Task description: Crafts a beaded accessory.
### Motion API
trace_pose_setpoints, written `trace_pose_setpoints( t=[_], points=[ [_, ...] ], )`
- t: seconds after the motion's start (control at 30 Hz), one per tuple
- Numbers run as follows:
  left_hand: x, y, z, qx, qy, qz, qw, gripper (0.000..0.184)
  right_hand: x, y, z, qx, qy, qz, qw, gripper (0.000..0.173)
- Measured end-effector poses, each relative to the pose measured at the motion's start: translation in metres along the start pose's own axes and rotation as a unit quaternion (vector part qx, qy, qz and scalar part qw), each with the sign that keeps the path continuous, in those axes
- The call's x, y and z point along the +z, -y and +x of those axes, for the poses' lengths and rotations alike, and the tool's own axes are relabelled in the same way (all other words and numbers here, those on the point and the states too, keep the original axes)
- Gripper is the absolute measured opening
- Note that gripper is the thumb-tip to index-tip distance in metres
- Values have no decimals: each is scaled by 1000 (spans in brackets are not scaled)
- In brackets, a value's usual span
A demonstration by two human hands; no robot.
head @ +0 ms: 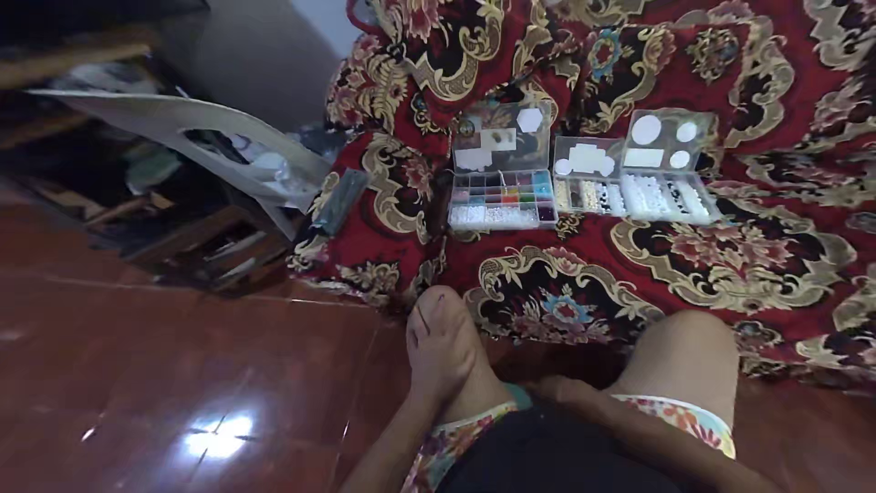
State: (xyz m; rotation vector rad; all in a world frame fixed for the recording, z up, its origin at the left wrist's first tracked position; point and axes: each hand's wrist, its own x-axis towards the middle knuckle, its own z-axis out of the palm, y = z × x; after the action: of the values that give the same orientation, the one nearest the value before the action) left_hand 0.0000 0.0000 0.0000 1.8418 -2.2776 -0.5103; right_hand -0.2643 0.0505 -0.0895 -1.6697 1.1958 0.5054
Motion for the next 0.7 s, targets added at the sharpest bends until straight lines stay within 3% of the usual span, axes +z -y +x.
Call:
trace_pose_setpoints(
  t=[0.07, 0.17, 0.27, 0.33, 0.43, 0.53, 0.63, 0.7],
  points=[
    [-2, -3, -11, 19, -36, -24, 999, 67, -9, -12, 3, -29, -51, 16, 998, 38],
    [0, -4, -17, 30, -51, -87, 994, 63, -34, -18, -20, -22, -161, 56, 985, 48],
    [7, -8, -15, 20, -24, -58, 998, 62, -57, -28, -53, -16, -263, 78, 962, 40],
    [11, -8, -13, 30, -51, -35, 998, 63, -77, -28, -84, -2, -310, 81, 947, 35],
    [19, -2, -13, 64, -72, -35, 995, 63, -126, -11, -145, 33, -394, 29, 918, 30],
    [17, -9, -13, 80, -44, 11, 996, 62, -202, -4, -185, 77, -456, -19, 887, 28],
    [15, -18, -14, 77, -11, 45, 996, 66, -266, -9, -197, 69, -526, -36, 847, 24],
    [16, -16, -15, 70, 5, 66, 995, 71, -282, -23, -182, 59, -524, -19, 849, 21]
  ],
)
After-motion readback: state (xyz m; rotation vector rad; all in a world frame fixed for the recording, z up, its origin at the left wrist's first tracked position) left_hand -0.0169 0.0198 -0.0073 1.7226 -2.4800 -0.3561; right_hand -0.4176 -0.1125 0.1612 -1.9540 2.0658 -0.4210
